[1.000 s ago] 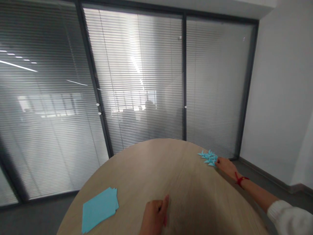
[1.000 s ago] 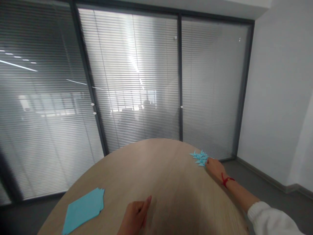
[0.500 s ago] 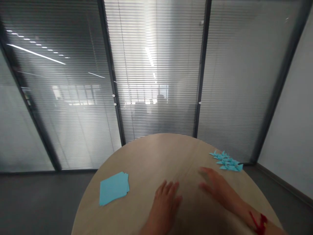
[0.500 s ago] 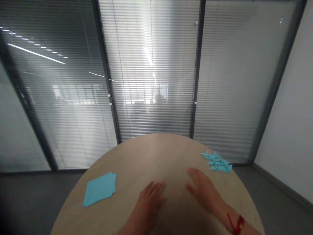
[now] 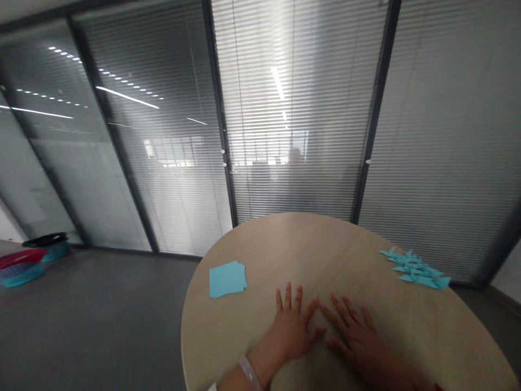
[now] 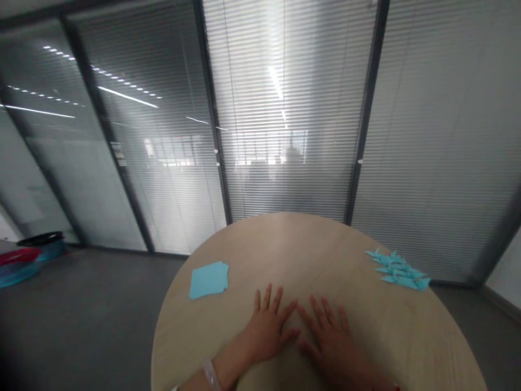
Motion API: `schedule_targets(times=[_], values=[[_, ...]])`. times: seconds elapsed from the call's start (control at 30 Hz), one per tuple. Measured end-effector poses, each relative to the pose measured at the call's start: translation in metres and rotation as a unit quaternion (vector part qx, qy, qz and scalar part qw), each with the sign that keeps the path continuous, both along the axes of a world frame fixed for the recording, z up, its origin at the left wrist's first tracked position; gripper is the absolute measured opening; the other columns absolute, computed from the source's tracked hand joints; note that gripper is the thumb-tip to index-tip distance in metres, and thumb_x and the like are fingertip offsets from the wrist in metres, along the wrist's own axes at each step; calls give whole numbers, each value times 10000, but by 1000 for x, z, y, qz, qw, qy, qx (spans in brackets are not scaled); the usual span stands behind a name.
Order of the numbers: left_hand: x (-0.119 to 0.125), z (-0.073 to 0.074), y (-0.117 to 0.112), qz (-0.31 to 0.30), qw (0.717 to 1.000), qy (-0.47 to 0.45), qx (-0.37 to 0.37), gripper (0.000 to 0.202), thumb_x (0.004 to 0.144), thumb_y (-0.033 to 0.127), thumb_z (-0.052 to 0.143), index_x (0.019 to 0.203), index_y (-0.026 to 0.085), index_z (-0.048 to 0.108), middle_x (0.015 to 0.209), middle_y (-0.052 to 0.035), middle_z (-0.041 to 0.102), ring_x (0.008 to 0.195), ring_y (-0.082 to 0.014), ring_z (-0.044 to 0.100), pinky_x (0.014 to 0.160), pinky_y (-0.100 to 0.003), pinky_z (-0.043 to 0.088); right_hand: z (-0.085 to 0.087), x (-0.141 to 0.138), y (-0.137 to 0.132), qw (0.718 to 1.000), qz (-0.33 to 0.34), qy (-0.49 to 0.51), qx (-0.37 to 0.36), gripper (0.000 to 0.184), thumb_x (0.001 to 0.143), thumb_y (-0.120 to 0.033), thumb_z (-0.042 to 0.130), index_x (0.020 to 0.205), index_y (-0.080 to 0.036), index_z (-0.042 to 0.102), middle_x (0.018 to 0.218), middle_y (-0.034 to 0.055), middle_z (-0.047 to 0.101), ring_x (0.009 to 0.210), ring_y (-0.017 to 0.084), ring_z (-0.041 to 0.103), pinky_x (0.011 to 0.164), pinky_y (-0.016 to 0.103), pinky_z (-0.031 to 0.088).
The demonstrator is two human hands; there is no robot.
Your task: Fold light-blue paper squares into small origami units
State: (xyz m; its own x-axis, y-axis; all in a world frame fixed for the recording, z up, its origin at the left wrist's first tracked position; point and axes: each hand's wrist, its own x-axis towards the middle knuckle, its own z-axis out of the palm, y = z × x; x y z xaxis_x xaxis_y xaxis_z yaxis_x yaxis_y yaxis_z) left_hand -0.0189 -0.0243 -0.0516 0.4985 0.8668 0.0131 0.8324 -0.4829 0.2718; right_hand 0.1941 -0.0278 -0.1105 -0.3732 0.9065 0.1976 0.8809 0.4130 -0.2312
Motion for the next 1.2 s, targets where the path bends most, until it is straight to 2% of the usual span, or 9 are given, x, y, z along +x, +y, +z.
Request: schedule_targets(times=[0.23,0.57,0.8,0.93,1.2], values=[[1,7,-8,1,1000,5,6,692,875,688,156,1459,335,269,1566,-116,109,1416,-390,-23,1072,-677,-1,-3,-2,1,1000,-2,-22,5,593,881,-634,388,1416,-381,357,1504,99,328,1366,403,270,1032,712,172],[1,4,-9,3,1000,6,21,699,871,693,134,1457,338,270,1563,-124,136,1418,-387,-5,1067,-680,7,-2,-4,1,999,-1,-22,24,578,893,-622,375,1417,-379,357,1507,100,329,1367,400,271,1025,714,186],[2,1,-8,7,1000,16,18,705,869,696,118,1464,341,248,1567,-120,111,1418,-388,-24,1066,-675,-11,2,-6,1,997,-5,-68,20,584,906,-619,322,1430,-361,334,1514,102,310,1368,392,269,1017,712,203],[3,-2,-9,9,1000,1,13,731,854,719,154,1461,327,266,1567,-124,117,1416,-402,-15,1064,-673,-24,-6,-5,3,995,-11,-86,48,575,905,-605,327,1419,-352,367,1502,102,334,1357,389,303,1008,704,234],[5,-13,-10,11,999,-37,1,760,838,735,229,1455,296,302,1563,-139,145,1416,-407,-9,1068,-659,-48,-34,5,15,987,-12,-115,111,571,877,-553,334,1387,-324,447,1483,103,372,1332,407,346,970,719,269]])
